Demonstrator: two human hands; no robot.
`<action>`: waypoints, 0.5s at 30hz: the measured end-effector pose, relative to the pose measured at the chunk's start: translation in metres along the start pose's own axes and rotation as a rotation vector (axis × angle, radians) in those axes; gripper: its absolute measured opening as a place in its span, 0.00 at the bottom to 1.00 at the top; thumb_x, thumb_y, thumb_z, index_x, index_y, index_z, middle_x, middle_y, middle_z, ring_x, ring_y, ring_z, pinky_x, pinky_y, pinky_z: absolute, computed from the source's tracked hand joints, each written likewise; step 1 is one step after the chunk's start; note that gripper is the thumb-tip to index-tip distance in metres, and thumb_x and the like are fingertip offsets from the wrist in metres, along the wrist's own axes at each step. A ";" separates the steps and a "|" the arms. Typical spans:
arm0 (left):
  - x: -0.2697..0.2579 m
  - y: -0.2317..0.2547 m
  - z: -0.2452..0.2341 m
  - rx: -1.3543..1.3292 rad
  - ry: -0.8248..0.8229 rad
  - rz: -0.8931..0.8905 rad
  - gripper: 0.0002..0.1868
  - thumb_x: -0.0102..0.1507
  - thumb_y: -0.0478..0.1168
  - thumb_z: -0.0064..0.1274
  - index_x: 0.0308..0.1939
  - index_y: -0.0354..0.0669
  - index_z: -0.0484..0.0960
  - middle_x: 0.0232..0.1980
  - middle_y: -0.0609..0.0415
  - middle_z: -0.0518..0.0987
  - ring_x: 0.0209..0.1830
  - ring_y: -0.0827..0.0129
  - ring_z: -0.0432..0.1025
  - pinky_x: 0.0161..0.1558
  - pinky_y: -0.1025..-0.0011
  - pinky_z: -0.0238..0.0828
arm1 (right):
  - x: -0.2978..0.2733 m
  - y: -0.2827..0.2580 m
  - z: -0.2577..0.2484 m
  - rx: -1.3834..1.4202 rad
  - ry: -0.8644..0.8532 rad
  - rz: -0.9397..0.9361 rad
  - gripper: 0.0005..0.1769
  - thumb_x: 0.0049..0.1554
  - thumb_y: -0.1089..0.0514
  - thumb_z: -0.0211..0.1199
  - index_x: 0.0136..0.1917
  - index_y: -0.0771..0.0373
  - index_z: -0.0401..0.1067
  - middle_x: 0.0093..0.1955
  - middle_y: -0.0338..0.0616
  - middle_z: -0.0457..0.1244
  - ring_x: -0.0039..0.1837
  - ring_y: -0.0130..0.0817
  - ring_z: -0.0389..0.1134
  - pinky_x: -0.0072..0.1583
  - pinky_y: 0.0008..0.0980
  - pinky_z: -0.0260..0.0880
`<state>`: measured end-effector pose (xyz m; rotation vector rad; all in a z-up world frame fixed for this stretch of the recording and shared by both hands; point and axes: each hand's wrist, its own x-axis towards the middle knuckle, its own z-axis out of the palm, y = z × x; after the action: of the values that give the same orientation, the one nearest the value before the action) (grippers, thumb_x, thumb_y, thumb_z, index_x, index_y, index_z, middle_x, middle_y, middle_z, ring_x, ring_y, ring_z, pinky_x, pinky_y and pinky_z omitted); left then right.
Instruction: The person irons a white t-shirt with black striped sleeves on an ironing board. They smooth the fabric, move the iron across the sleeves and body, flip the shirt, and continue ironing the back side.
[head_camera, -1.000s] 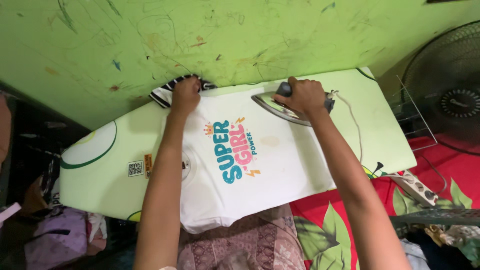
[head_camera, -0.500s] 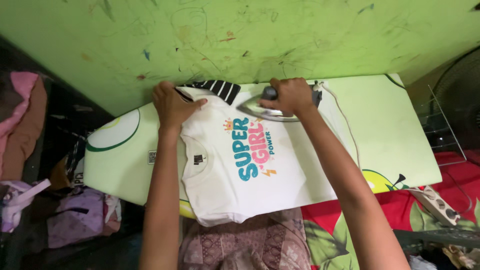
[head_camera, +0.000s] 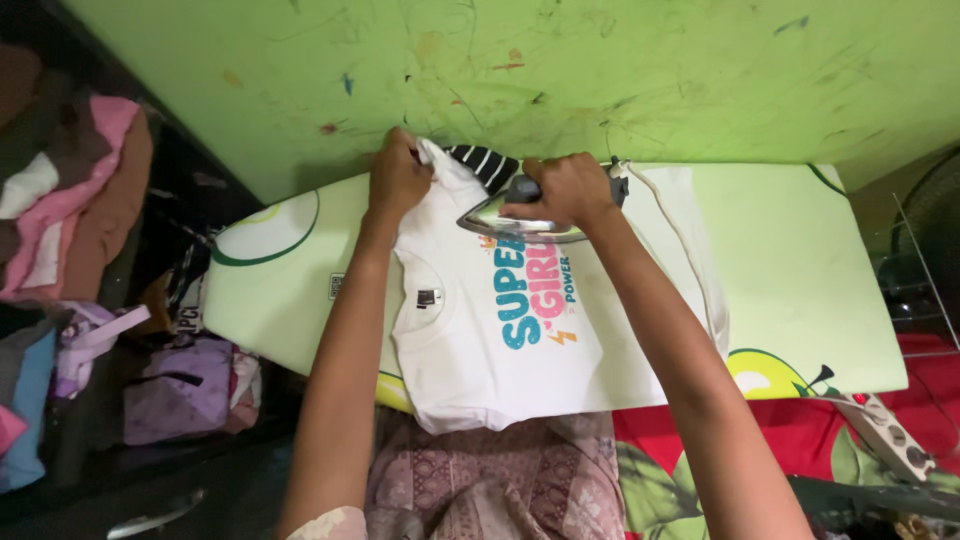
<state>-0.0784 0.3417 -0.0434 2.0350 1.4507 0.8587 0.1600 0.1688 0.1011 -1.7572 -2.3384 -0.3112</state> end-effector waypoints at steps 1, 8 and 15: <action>0.000 -0.002 0.003 -0.056 0.033 -0.023 0.25 0.63 0.44 0.60 0.61 0.35 0.76 0.49 0.36 0.83 0.53 0.43 0.77 0.56 0.54 0.71 | 0.001 -0.003 0.001 -0.012 -0.005 0.078 0.41 0.48 0.18 0.61 0.41 0.60 0.75 0.31 0.52 0.68 0.36 0.53 0.71 0.41 0.48 0.70; -0.035 -0.022 -0.005 0.236 -0.155 -0.138 0.40 0.48 0.54 0.75 0.50 0.27 0.75 0.50 0.28 0.75 0.53 0.39 0.72 0.52 0.51 0.72 | 0.010 -0.012 0.003 -0.034 0.079 -0.014 0.42 0.50 0.17 0.60 0.43 0.61 0.75 0.32 0.53 0.68 0.37 0.51 0.72 0.42 0.48 0.71; -0.071 -0.005 -0.008 0.162 -0.069 -0.226 0.24 0.63 0.48 0.63 0.52 0.33 0.74 0.47 0.33 0.83 0.48 0.39 0.79 0.50 0.49 0.76 | 0.021 -0.031 0.007 -0.045 0.012 0.237 0.42 0.51 0.17 0.61 0.46 0.60 0.77 0.31 0.52 0.68 0.36 0.50 0.72 0.41 0.48 0.70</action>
<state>-0.1040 0.2758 -0.0559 1.9437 1.7192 0.5891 0.1244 0.1815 0.0984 -2.0214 -2.1013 -0.3365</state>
